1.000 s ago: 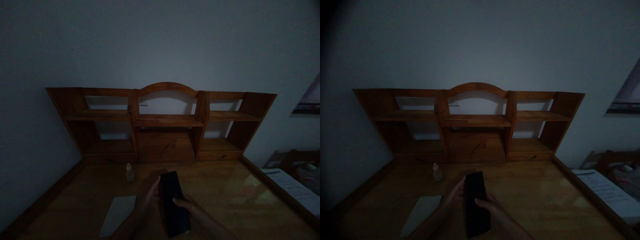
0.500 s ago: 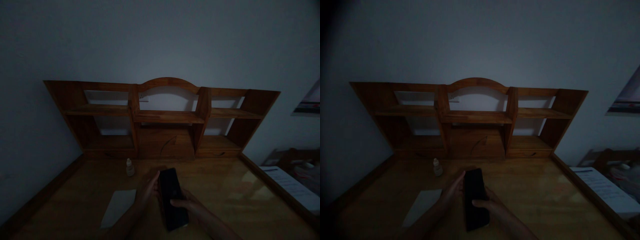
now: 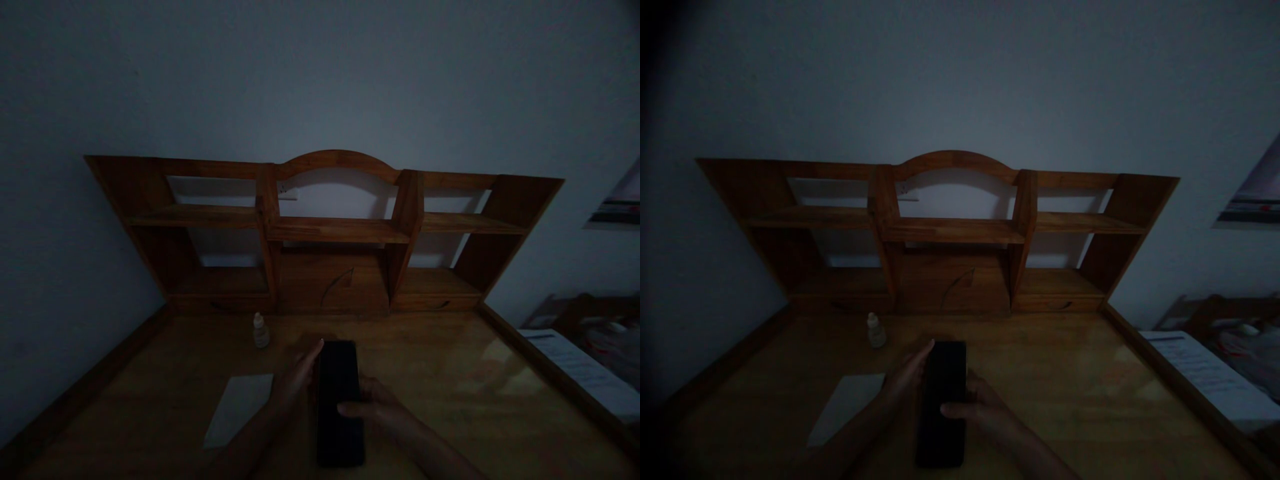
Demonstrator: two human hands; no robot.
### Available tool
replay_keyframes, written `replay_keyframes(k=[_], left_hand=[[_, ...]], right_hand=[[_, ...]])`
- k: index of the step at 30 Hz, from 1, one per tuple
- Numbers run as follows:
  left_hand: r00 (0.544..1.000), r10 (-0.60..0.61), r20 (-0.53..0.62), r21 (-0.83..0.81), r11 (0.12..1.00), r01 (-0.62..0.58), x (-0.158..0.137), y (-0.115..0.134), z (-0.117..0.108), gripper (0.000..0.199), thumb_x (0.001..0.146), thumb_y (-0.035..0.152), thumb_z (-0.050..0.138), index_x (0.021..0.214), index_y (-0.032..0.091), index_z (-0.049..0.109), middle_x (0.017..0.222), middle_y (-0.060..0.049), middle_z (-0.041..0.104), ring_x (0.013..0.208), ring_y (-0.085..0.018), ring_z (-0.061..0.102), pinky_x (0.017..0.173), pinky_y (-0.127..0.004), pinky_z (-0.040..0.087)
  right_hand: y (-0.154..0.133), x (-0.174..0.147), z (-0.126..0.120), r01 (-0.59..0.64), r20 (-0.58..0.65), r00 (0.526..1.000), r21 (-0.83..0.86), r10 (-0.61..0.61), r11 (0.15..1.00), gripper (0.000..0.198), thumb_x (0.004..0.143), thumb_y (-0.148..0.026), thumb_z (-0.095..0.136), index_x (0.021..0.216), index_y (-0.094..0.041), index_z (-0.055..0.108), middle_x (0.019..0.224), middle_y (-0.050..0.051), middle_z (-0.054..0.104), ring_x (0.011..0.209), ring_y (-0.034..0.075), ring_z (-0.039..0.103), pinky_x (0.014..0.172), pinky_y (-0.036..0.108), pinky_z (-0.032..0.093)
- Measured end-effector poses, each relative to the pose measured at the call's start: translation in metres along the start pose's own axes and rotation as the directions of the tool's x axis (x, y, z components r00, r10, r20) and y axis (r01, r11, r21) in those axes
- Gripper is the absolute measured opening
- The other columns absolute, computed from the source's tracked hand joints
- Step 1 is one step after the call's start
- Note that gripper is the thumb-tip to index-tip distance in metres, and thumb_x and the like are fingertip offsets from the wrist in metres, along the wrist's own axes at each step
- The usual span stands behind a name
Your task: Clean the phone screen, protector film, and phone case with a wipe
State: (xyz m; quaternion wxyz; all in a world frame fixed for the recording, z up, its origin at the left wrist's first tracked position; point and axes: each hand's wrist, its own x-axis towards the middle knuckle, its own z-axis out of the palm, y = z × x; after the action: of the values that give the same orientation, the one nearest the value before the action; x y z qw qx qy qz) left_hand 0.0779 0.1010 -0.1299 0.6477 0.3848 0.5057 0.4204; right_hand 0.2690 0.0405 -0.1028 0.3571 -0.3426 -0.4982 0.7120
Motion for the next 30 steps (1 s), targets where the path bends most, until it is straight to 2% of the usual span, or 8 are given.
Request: replay_keyframes(k=[6, 12, 17, 23, 30], left_hand=[[0.998, -0.035, 0.055, -0.076, 0.996, 0.039, -0.003, 0.006, 0.004, 0.054, 0.069, 0.069, 0.066, 0.065, 0.016, 0.056, 0.051, 0.004, 0.048, 0.042, -0.009, 0.044, 0.043, -0.022, 0.031], [0.992, -0.106, 0.074, -0.098, 0.989, 0.113, -0.007, 0.011, 0.007, 0.057, 0.065, 0.072, 0.067, 0.061, 0.016, 0.056, 0.048, 0.003, 0.048, 0.04, -0.009, 0.044, 0.044, -0.022, 0.032], [0.994, -0.104, 0.047, -0.112, 0.988, 0.108, -0.01, 0.015, 0.008, 0.056, 0.064, 0.07, 0.069, 0.071, 0.015, 0.062, 0.058, 0.001, 0.057, 0.047, -0.01, 0.051, 0.047, -0.022, 0.035], [0.99, -0.121, 0.076, -0.058, 0.99, 0.126, -0.005, 0.012, 0.006, 0.06, 0.062, 0.074, 0.067, 0.068, 0.015, 0.059, 0.054, 0.002, 0.052, 0.044, -0.01, 0.048, 0.044, -0.023, 0.034], [0.989, -0.109, 0.104, -0.122, 0.985, 0.122, -0.004, 0.009, 0.004, 0.057, 0.067, 0.07, 0.067, 0.075, 0.015, 0.063, 0.059, 0.001, 0.056, 0.048, -0.01, 0.05, 0.046, -0.021, 0.033]], right_hand=[[0.003, 0.001, -0.004, 0.029, 0.027, 0.999, -0.034, -0.028, 0.999, 0.04, 0.07, -0.035, 0.082, 0.106, -0.021, 0.074, 0.11, 0.007, 0.073, 0.105, 0.029, 0.067, 0.097, 0.045, 0.045], [0.005, 0.001, -0.005, 0.038, 0.031, 0.999, -0.064, -0.036, 0.997, 0.037, 0.072, -0.034, 0.081, 0.106, -0.02, 0.074, 0.106, 0.007, 0.074, 0.1, 0.028, 0.068, 0.094, 0.044, 0.046], [0.003, 0.001, -0.004, 0.048, 0.026, 0.999, -0.069, -0.046, 0.996, 0.037, 0.071, -0.034, 0.082, 0.105, -0.02, 0.074, 0.106, 0.007, 0.074, 0.099, 0.027, 0.068, 0.093, 0.043, 0.047], [-0.002, 0.0, -0.002, 0.05, 0.025, 0.999, -0.074, -0.048, 0.996, 0.038, 0.07, -0.034, 0.082, 0.106, -0.023, 0.074, 0.107, 0.006, 0.074, 0.101, 0.028, 0.068, 0.095, 0.044, 0.046], [0.0, -0.001, -0.002, 0.051, 0.008, 0.999, -0.075, -0.051, 0.996, 0.036, 0.071, -0.032, 0.082, 0.105, -0.022, 0.074, 0.106, 0.006, 0.074, 0.101, 0.028, 0.068, 0.094, 0.044, 0.046]])
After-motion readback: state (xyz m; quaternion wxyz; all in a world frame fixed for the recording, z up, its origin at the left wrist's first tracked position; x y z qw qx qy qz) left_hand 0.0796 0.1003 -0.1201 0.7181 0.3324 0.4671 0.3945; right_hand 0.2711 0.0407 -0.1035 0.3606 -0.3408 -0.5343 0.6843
